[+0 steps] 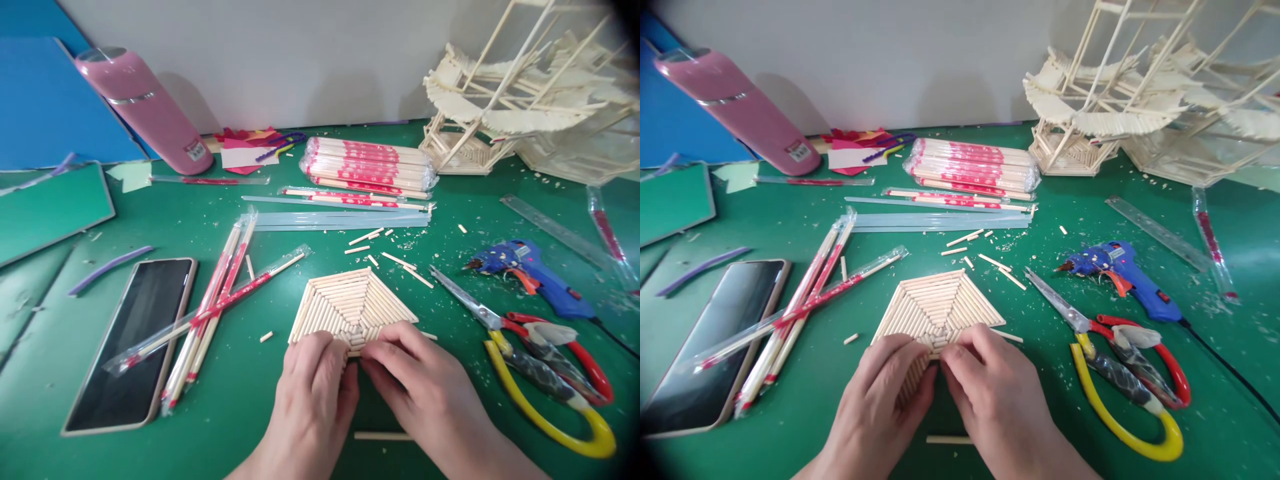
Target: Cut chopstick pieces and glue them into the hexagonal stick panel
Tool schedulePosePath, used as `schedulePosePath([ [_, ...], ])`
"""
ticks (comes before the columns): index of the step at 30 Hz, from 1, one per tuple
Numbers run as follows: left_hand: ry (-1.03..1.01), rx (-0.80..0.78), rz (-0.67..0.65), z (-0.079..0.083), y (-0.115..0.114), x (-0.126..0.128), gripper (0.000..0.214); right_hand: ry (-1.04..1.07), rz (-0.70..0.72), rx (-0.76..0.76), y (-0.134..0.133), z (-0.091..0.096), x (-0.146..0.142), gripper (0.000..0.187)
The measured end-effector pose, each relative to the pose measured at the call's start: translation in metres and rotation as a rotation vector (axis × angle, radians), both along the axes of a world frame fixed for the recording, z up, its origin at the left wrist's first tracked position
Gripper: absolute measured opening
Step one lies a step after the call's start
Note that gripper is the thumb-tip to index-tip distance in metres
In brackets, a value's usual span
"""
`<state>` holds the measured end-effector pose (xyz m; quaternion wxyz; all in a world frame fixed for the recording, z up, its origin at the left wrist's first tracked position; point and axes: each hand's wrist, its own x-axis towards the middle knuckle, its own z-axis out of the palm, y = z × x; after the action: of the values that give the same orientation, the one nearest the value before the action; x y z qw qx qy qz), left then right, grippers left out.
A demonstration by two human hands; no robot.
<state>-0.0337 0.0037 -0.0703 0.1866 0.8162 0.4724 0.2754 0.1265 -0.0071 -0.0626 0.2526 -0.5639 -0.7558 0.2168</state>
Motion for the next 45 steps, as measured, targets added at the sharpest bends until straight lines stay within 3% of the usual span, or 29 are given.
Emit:
schedulePosePath([
  [9,0.004,0.008,-0.024,-0.001,0.003,0.0,0.016,-0.084,0.131,-0.065,0.007,0.005,0.001,0.02],
  [23,0.059,0.027,-0.076,0.006,0.006,0.003,0.019,-0.117,0.198,-0.191,0.015,0.01,0.003,0.019],
  [31,0.053,0.053,-0.074,0.002,0.004,0.004,0.021,0.003,0.004,-0.073,0.01,0.0,0.009,0.004],
  [37,0.052,0.053,-0.074,0.002,0.002,0.003,0.018,0.096,-0.017,-0.053,0.006,0.002,0.011,0.015],
  [45,0.029,0.047,-0.092,-0.004,0.001,0.004,0.019,0.064,0.017,-0.058,0.005,0.0,0.012,0.012],
])
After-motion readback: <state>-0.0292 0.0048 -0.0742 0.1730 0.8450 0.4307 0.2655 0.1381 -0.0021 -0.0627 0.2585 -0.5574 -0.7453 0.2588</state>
